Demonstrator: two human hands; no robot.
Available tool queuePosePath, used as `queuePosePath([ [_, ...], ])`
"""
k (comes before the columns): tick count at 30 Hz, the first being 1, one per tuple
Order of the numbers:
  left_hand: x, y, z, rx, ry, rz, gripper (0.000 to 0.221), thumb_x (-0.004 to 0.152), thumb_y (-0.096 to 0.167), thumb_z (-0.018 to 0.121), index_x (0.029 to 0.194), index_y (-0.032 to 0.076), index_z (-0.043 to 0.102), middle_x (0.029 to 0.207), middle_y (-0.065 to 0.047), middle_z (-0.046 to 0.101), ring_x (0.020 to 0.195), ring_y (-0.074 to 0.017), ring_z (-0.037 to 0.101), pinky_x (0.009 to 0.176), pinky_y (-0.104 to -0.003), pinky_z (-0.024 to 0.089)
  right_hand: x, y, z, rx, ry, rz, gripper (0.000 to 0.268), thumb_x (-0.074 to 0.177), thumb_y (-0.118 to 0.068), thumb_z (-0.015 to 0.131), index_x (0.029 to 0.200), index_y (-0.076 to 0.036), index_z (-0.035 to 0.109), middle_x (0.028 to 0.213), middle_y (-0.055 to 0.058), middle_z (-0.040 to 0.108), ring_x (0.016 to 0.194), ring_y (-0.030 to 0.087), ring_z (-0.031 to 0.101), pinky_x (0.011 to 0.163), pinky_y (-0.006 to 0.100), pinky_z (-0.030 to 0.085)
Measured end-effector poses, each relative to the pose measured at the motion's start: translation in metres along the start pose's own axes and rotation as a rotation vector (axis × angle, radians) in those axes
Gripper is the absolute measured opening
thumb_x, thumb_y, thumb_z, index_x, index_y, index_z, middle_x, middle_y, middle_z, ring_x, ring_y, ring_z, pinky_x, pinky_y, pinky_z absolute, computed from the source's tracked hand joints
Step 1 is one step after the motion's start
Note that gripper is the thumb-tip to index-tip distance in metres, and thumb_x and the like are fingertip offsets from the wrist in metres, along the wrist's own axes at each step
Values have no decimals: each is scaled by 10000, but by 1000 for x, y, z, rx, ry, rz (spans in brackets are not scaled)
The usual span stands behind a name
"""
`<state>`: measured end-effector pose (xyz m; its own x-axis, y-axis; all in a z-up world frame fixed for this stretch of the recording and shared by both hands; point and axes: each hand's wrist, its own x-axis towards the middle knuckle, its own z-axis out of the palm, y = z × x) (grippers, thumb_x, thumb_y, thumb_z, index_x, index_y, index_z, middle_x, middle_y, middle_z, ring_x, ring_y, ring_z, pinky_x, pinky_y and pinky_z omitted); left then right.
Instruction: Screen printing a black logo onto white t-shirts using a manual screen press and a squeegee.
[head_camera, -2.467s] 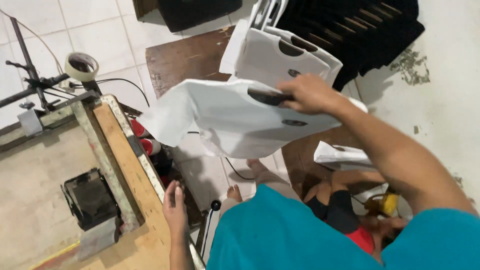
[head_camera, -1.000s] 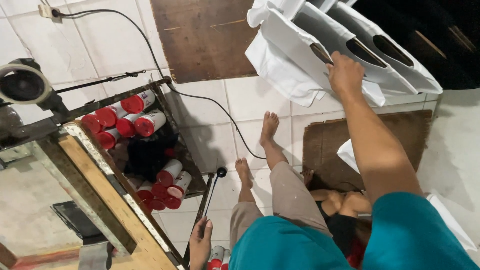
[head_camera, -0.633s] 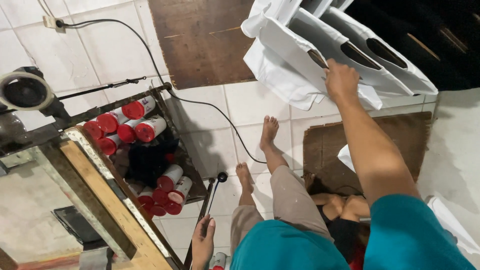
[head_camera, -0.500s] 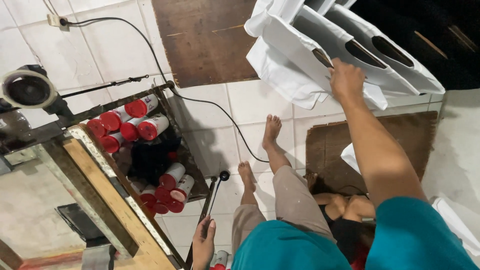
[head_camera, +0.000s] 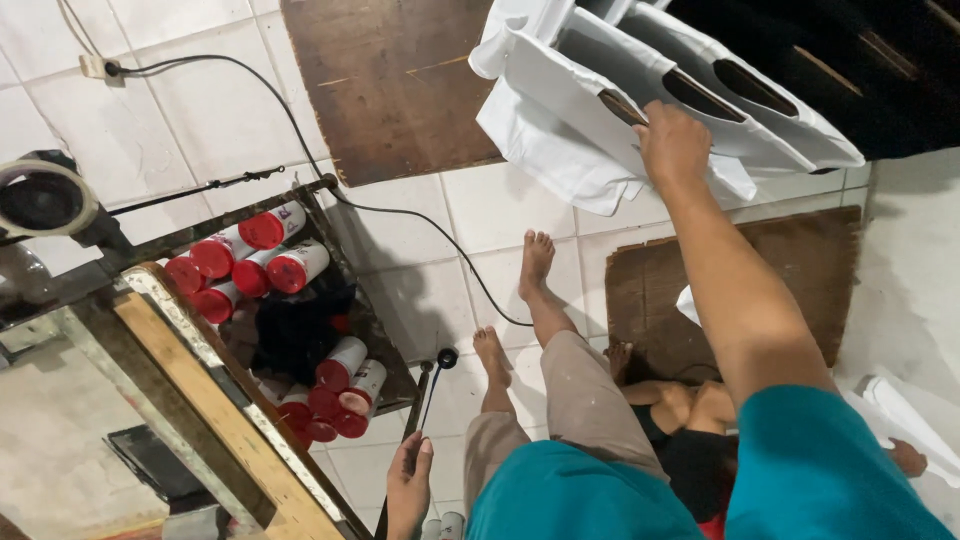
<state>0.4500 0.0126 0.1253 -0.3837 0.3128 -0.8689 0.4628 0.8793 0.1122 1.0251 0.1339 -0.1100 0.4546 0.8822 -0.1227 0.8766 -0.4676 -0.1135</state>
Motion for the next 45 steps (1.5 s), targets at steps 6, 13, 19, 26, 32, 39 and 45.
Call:
queuePosePath([
  [6,1,2,-7,21,-29,47,526,915,349,634,1364,75,641,1411,-125,656,1310,-217,599,1115,-335,457,-21,8,-32,107,342,-109,256,1041,-276,795,1167,-66,721,1025,88,709,820,287,627,682,403,469],
  [13,-5,-5,-22,4,-84,165,482,930,290,632,1360,72,637,1382,-111,673,1298,-216,605,1120,-342,457,-124,40,-88,179,473,174,262,944,-83,823,1153,-3,686,1119,157,657,990,359,555,822,457,444],
  [19,-21,-26,-46,51,-160,306,519,923,363,607,1385,126,623,1402,-113,667,1308,-238,611,1090,-366,485,-235,26,-61,396,-187,608,410,965,-417,675,1231,-107,631,1334,225,483,1285,470,409,1011,647,332],
  [26,-32,-131,-101,137,-162,316,359,976,169,566,1307,132,702,957,-102,719,813,-200,618,770,-338,563,-377,-99,-13,666,-476,478,451,905,-346,707,1242,-48,684,1257,156,698,1105,324,667,940,424,508],
  [32,-35,-195,-125,180,-282,494,400,976,167,544,1356,155,666,961,-65,646,882,-176,605,842,-299,526,-551,-168,-37,656,-544,300,508,919,-399,627,1334,-105,616,1394,135,583,1352,312,469,1138,502,304],
  [39,21,-234,-130,-54,-280,756,312,952,199,616,1224,74,704,1147,-91,737,871,-193,660,794,-329,563,-714,-127,-52,718,-734,684,542,936,-438,630,1330,-67,631,1351,146,674,1235,288,642,1044,389,488],
  [45,7,-234,-147,-120,-226,696,376,953,222,607,1283,53,667,892,-106,682,749,-165,603,663,-292,525,-778,-125,-84,781,-585,871,493,966,-397,605,1326,-64,651,1371,145,660,1283,286,608,1046,402,479],
])
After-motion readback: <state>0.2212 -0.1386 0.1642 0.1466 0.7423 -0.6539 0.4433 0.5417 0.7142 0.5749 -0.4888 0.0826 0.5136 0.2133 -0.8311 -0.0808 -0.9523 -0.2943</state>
